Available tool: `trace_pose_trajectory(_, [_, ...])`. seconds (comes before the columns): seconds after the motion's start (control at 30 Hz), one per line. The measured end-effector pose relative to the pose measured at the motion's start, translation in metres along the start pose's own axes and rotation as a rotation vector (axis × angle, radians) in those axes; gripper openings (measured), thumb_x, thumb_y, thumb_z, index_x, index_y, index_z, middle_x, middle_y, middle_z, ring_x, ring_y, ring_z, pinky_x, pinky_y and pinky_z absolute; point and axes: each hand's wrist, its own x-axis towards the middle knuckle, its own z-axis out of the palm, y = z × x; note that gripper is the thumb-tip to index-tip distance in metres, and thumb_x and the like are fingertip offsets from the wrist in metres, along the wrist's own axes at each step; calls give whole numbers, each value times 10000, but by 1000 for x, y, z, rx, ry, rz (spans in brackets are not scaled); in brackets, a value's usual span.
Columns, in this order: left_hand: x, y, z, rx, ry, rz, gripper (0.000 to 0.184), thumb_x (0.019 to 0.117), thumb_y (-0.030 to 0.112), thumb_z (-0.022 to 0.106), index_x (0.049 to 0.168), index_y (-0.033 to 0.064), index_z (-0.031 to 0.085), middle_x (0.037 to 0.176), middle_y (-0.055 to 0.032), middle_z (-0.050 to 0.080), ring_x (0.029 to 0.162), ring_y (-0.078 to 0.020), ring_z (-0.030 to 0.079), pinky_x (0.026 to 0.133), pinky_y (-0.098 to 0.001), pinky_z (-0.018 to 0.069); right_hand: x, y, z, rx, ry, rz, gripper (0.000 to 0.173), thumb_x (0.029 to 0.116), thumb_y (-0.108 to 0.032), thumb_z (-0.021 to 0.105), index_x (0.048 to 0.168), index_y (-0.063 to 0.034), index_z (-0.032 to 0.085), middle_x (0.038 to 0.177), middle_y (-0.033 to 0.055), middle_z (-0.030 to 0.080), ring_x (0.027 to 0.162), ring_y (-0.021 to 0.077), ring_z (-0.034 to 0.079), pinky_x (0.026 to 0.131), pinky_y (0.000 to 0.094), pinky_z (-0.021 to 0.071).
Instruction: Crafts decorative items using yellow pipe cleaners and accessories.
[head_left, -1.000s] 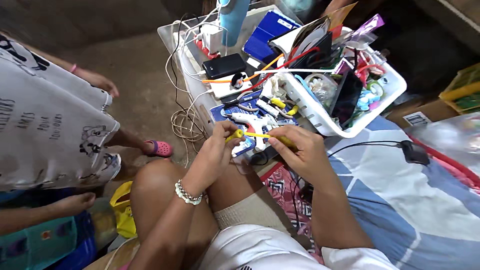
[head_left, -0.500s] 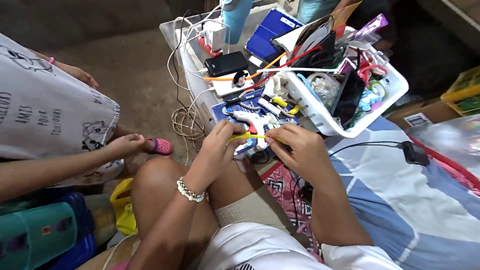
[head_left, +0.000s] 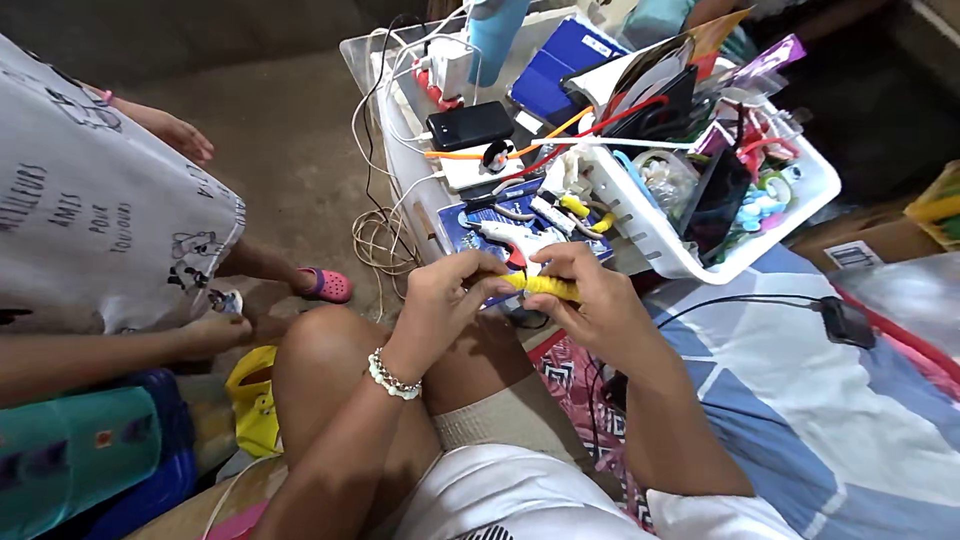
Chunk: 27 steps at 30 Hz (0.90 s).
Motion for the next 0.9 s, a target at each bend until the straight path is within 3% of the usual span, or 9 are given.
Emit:
trace_pose_trajectory(0.13, [1, -1, -2, -45, -26, -11, 203, 934, 159, 742, 1048, -9, 738, 974, -42, 718, 834, -55, 687, 744, -215, 604, 0, 0, -2, 51, 5, -31, 349, 1043, -373, 579, 1171, -52, 630, 960, 49, 691, 831, 71, 660, 740, 233, 565])
trace_pose_trajectory(0.23, [2, 2, -3, -90, -48, -8, 242, 890, 111, 789, 1091, -9, 731, 1017, -47, 724, 872, -70, 704, 766, -227, 619, 1, 0, -5, 96, 0, -37, 328, 1044, -354, 583, 1151, -49, 640, 961, 37, 684, 831, 41, 644, 745, 205, 553])
trace_pose_trajectory(0.4, [0, 1, -1, -169, -100, -39, 175, 981, 164, 681, 1044, 2, 691, 936, -15, 713, 774, -33, 676, 696, -209, 590, 1, 0, -8, 241, -38, -45, 295, 1036, -302, 609, 1127, -24, 639, 943, 22, 668, 817, -3, 624, 737, 155, 542])
trace_pose_trajectory(0.63, [-1, 2, 0, -243, -140, -90, 205, 1054, 175, 558, 1001, 12, 670, 834, 13, 701, 714, -32, 664, 656, -199, 579, 2, 4, -6, 429, -98, -38, 341, 1061, -344, 550, 1131, -18, 624, 925, 0, 693, 834, 12, 659, 749, 188, 567])
trace_pose_trajectory(0.77, [-1, 3, 0, -246, -120, -107, 201, 1050, 173, 566, 979, 19, 675, 809, 12, 694, 698, -42, 663, 646, -205, 580, 2, 3, -4, 566, -124, 24, 335, 1078, -355, 508, 1125, -41, 616, 890, -32, 689, 707, -35, 569, 612, 126, 457])
trace_pose_trajectory(0.9, [-1, 4, 0, -215, -80, -131, 160, 1020, 170, 614, 1008, 28, 686, 840, 11, 701, 710, -41, 660, 646, -203, 574, 4, -2, -3, 680, -142, 162, 282, 1092, -307, 479, 1084, -63, 622, 855, -44, 683, 609, -48, 523, 541, 114, 421])
